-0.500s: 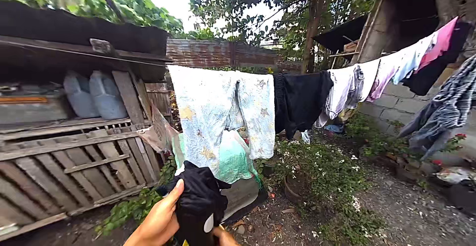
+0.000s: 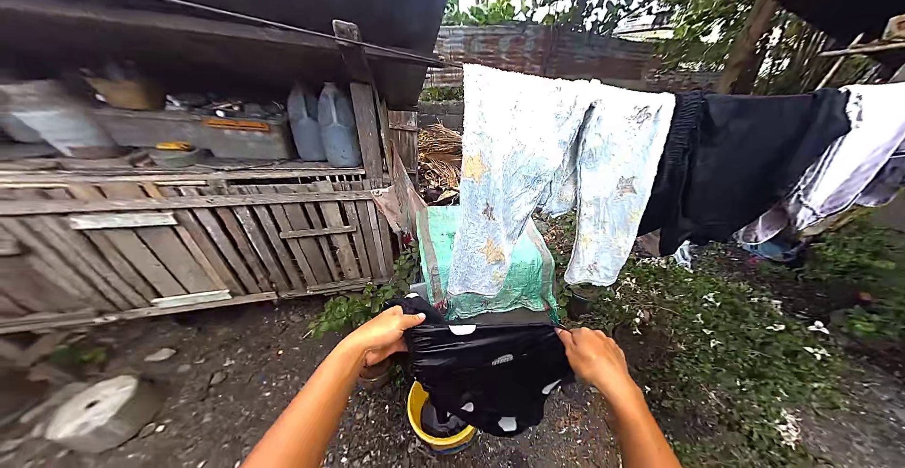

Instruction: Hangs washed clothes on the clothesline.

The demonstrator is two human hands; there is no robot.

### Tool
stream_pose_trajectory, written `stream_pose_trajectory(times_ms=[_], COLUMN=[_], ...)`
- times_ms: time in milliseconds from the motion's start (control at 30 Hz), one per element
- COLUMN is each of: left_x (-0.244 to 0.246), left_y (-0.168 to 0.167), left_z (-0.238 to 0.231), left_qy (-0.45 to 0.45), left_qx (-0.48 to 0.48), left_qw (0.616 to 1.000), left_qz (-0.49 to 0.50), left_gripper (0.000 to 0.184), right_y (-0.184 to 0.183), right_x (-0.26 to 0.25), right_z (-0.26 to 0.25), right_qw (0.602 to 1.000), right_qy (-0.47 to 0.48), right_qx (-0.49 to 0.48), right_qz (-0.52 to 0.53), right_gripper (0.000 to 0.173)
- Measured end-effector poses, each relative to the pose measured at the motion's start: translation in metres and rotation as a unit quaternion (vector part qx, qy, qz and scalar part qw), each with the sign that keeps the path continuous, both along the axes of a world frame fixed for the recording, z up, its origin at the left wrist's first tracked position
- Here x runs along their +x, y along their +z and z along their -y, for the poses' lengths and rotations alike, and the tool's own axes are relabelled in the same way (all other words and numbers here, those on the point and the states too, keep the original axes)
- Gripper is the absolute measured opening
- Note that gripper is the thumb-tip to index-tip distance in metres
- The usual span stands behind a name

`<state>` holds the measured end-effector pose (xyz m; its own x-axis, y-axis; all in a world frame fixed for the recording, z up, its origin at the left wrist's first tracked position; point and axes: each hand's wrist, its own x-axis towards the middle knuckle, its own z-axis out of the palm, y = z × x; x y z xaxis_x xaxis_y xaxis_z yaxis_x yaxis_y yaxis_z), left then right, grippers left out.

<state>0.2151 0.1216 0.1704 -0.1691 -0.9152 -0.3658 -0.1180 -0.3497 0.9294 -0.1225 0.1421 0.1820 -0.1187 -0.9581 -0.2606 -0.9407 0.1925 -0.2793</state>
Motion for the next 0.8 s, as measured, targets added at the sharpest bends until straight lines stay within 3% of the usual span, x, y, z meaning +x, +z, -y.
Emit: stream_pose_trajectory(times_ms=[67, 133, 167, 233, 300, 367, 433, 533, 600, 700, 800], left_x=[0.002, 0.006, 0.008, 0.011, 0.013, 0.012, 0.007, -0.002, -0.011, -0.021, -0.026], left_y=[-0.009, -0.016, -0.020, -0.022, -0.019, -0.015, -0.011, -0.003, 0.001, 0.009, 0.008], left_z=[0.003, 0.006, 0.006, 0.006, 0.004, 0.001, -0.002, -0.010, -0.016, -0.022, -0.025], left_qy=[-0.041, -0.070, -0.071, -0.058, -0.010, 0.042, 0.067, 0.003, -0.080, -0.168, -0.207], left_qx=[0.024, 0.041, 0.041, 0.034, 0.006, -0.034, -0.068, -0.118, -0.132, -0.131, -0.130], left_qw=[0.994, 0.980, 0.974, 0.974, 0.991, 0.998, 0.991, 0.977, 0.967, 0.957, 0.943], left_qz=[0.096, 0.184, 0.213, 0.216, 0.134, 0.011, -0.090, -0.180, -0.203, -0.198, -0.224], left_gripper=[0.036, 0.055, 0.059, 0.058, 0.047, 0.040, 0.036, 0.020, 0.024, 0.039, 0.043], right_y=[0.003, -0.007, -0.014, -0.022, -0.027, -0.043, -0.073, -0.139, -0.177, -0.194, -0.192], right_x=[-0.010, -0.021, -0.024, -0.026, -0.027, -0.030, -0.023, 0.004, 0.026, 0.055, 0.073], right_z=[0.005, 0.014, 0.019, 0.021, 0.019, 0.015, 0.007, -0.014, -0.031, -0.049, -0.060], right_qw=[0.997, 0.961, 0.915, 0.781, 0.662, 0.580, 0.594, 0.694, 0.732, 0.726, 0.721], right_qy=[0.001, -0.002, -0.002, -0.015, -0.022, -0.038, -0.086, -0.150, -0.114, -0.023, 0.021], right_qx=[-0.059, -0.151, -0.179, -0.150, -0.110, -0.065, 0.010, 0.194, 0.275, 0.352, 0.327], right_qz=[0.059, 0.234, 0.361, 0.606, 0.741, 0.811, 0.800, 0.677, 0.612, 0.590, 0.610], right_gripper=[0.051, 0.035, 0.025, 0.017, 0.020, 0.033, 0.055, 0.052, 0.045, 0.041, 0.026])
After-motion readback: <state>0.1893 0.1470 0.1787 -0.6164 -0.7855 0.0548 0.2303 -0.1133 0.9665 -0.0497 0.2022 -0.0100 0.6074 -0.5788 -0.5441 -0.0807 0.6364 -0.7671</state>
